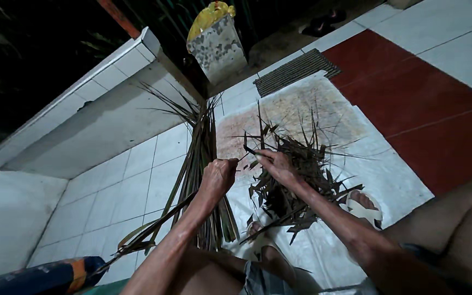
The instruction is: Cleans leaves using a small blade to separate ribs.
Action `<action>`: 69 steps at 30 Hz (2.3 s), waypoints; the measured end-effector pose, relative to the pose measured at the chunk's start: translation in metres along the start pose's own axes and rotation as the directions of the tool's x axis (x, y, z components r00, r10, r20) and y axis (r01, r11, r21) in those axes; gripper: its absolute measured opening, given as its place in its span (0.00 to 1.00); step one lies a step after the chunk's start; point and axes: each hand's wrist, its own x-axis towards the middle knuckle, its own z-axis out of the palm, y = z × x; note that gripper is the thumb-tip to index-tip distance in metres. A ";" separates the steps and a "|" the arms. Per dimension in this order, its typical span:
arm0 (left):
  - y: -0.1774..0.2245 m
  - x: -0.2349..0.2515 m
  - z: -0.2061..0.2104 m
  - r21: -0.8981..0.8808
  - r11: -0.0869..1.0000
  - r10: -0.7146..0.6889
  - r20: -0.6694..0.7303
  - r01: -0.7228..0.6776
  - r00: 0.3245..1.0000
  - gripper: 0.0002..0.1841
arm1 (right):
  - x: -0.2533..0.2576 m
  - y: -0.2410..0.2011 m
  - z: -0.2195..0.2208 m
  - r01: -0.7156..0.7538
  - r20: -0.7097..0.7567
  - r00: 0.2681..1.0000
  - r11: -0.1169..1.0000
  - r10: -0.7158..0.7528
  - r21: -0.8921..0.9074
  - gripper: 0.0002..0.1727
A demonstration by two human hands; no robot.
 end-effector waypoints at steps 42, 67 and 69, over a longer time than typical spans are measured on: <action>-0.041 0.002 0.013 -0.622 0.783 0.083 0.096 -0.006 0.992 0.14 | -0.011 -0.003 -0.001 -0.086 -0.064 0.987 0.832 0.144 0.548 0.22; -0.015 0.004 0.013 -0.159 0.973 0.160 -0.070 -0.169 0.985 0.09 | -0.032 -0.027 0.024 -0.053 -0.069 0.996 0.991 0.062 0.125 0.19; -0.012 0.003 0.011 -0.156 0.974 0.157 -0.068 -0.166 0.985 0.09 | -0.031 -0.027 0.023 -0.052 -0.078 0.995 0.991 0.061 0.120 0.20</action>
